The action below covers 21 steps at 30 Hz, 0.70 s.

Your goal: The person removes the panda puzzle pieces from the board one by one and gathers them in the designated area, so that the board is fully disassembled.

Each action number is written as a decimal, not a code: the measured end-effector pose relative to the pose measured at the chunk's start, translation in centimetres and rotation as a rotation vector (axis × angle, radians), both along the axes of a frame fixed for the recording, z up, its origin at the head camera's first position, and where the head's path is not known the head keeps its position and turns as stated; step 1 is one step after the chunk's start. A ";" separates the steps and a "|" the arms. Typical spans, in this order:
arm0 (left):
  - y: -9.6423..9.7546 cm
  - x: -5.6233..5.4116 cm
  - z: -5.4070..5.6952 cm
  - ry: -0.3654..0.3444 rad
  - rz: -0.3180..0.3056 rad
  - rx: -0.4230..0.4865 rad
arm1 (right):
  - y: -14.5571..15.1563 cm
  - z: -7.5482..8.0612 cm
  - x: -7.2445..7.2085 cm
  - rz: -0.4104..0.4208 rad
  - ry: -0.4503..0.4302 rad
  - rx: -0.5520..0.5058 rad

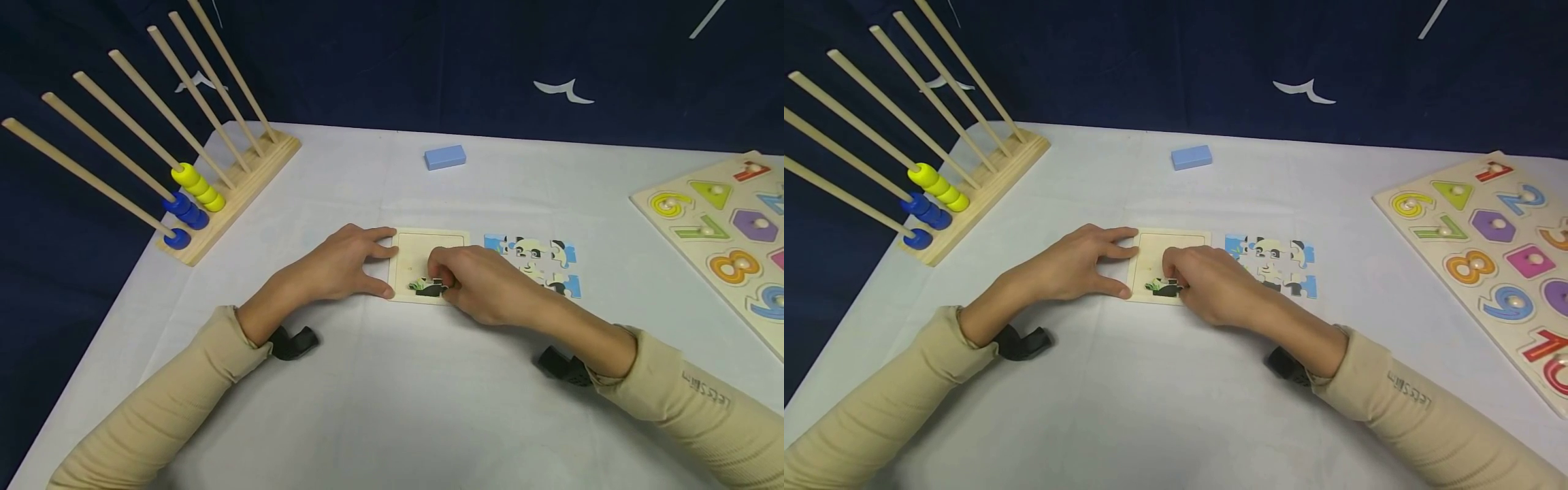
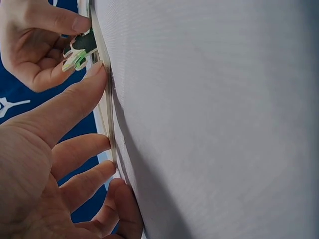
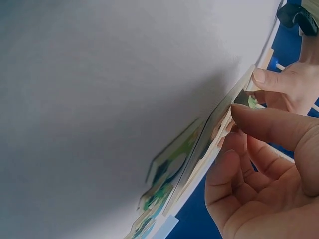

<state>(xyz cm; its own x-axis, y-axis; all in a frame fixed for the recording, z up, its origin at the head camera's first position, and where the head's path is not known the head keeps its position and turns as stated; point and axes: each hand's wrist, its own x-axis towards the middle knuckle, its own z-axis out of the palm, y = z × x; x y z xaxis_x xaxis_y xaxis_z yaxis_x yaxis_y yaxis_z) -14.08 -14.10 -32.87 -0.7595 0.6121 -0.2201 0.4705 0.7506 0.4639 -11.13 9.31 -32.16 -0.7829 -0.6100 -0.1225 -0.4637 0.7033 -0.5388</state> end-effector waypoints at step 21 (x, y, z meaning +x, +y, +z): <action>-0.1 -0.1 -0.1 0.011 -0.024 0.011 | 0.0 0.1 0.0 -0.015 0.009 0.019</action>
